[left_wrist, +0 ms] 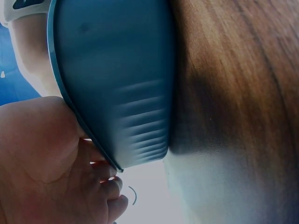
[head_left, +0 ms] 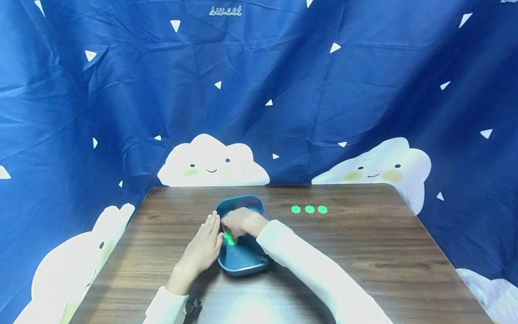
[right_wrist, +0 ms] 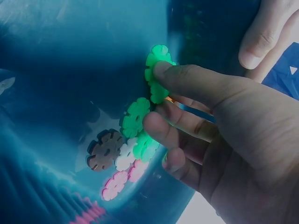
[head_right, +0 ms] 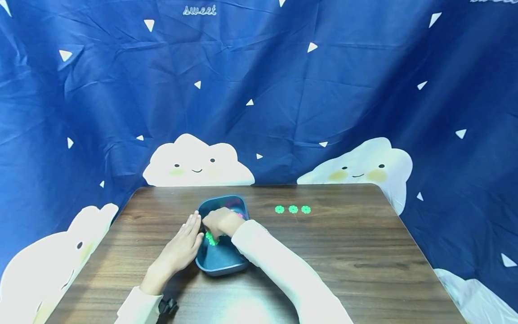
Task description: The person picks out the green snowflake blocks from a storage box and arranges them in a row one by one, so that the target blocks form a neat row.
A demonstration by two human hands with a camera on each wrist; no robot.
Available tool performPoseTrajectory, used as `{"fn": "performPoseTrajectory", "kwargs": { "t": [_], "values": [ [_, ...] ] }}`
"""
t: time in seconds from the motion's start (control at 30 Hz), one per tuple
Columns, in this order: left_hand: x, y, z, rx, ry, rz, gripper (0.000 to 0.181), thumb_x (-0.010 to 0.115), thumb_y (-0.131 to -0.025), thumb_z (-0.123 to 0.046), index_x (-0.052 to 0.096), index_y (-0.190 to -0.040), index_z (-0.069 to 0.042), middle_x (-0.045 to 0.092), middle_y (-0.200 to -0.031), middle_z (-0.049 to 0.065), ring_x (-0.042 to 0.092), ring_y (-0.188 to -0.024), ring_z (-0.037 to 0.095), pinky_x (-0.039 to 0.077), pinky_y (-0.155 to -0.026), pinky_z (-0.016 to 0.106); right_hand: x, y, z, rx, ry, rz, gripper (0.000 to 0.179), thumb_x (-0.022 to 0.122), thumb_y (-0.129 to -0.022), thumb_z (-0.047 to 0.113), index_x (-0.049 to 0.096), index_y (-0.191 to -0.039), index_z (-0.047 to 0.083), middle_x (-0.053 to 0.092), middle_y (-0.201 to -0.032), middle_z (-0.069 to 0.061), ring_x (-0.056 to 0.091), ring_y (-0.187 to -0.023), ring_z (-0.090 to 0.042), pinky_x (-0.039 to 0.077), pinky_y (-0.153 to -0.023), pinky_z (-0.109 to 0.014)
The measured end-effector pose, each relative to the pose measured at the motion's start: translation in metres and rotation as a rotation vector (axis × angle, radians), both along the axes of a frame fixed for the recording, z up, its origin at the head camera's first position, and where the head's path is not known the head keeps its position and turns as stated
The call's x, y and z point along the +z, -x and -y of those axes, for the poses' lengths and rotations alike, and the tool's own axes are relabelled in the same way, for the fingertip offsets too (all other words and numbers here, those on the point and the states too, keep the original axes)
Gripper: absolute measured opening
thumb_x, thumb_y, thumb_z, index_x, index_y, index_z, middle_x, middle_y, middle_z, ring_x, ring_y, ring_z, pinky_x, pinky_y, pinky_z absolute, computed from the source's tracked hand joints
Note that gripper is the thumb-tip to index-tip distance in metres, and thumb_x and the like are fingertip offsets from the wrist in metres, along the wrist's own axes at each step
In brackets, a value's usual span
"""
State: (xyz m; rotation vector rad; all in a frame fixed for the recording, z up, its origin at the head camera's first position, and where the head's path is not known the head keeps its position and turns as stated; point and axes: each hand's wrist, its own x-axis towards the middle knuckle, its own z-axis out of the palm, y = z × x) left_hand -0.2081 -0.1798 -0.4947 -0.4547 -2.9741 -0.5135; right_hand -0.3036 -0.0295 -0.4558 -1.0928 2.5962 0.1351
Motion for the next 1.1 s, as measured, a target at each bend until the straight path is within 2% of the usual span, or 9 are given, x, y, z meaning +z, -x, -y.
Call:
{"fn": "performPoseTrajectory", "kwargs": {
  "t": [0.37, 0.53, 0.67, 0.77, 0.93, 1.1],
  "values": [
    [0.0, 0.004, -0.001, 0.005, 0.005, 0.03, 0.06, 0.042, -0.114, -0.022, 0.028, -0.163, 0.011, 0.023, -0.175, 0.027, 0.025, -0.163, 0.043, 0.027, -0.132, 0.058, 0.005, 0.002, -0.005, -0.003, 0.012, 0.01, 0.034, 0.087, -0.091, 0.029, 0.072, -0.121, 0.022, 0.075, -0.101, 0.01, 0.064, -0.083, -0.009, 0.059, -0.079, -0.026],
    [-0.001, 0.004, -0.001, 0.014, -0.003, 0.039, 0.061, 0.041, -0.115, -0.023, 0.027, -0.163, 0.011, 0.021, -0.175, 0.026, 0.024, -0.163, 0.043, 0.026, -0.132, 0.058, 0.011, 0.006, -0.012, 0.008, 0.031, 0.012, 0.037, 0.084, -0.094, 0.031, 0.072, -0.128, 0.021, 0.076, -0.11, 0.009, 0.067, -0.09, -0.009, 0.061, -0.085, -0.028],
    [-0.001, 0.004, -0.002, 0.014, -0.004, 0.038, 0.061, 0.042, -0.115, -0.023, 0.027, -0.163, 0.011, 0.022, -0.175, 0.026, 0.024, -0.163, 0.043, 0.026, -0.132, 0.058, 0.013, 0.011, -0.023, 0.018, 0.054, -0.002, 0.04, 0.081, -0.095, 0.036, 0.071, -0.13, 0.02, 0.076, -0.116, 0.007, 0.068, -0.096, -0.009, 0.062, -0.09, -0.031],
    [-0.001, 0.004, -0.002, 0.012, 0.003, 0.041, 0.061, 0.041, -0.115, -0.022, 0.027, -0.163, 0.011, 0.021, -0.175, 0.027, 0.023, -0.163, 0.043, 0.026, -0.133, 0.058, 0.017, 0.013, -0.032, 0.016, 0.082, 0.0, 0.038, 0.082, -0.095, 0.038, 0.071, -0.126, 0.019, 0.075, -0.114, 0.006, 0.068, -0.095, -0.011, 0.062, -0.088, -0.031],
    [-0.001, 0.002, -0.002, 0.02, 0.004, 0.05, 0.061, 0.042, -0.115, -0.022, 0.026, -0.164, 0.011, 0.02, -0.175, 0.026, 0.022, -0.164, 0.043, 0.025, -0.133, 0.058, 0.028, 0.014, -0.051, 0.003, 0.142, -0.008, 0.036, 0.082, -0.095, 0.037, 0.072, -0.124, 0.019, 0.075, -0.114, 0.004, 0.067, -0.093, -0.011, 0.062, -0.086, -0.033],
    [0.0, 0.001, -0.001, 0.019, -0.001, 0.042, 0.061, 0.043, -0.115, -0.022, 0.028, -0.163, 0.011, 0.021, -0.175, 0.027, 0.024, -0.163, 0.043, 0.026, -0.132, 0.058, 0.036, 0.017, -0.075, -0.014, 0.184, -0.032, 0.034, 0.082, -0.095, 0.034, 0.073, -0.124, 0.017, 0.072, -0.115, 0.003, 0.067, -0.099, -0.013, 0.06, -0.09, -0.037]
  ]
}}
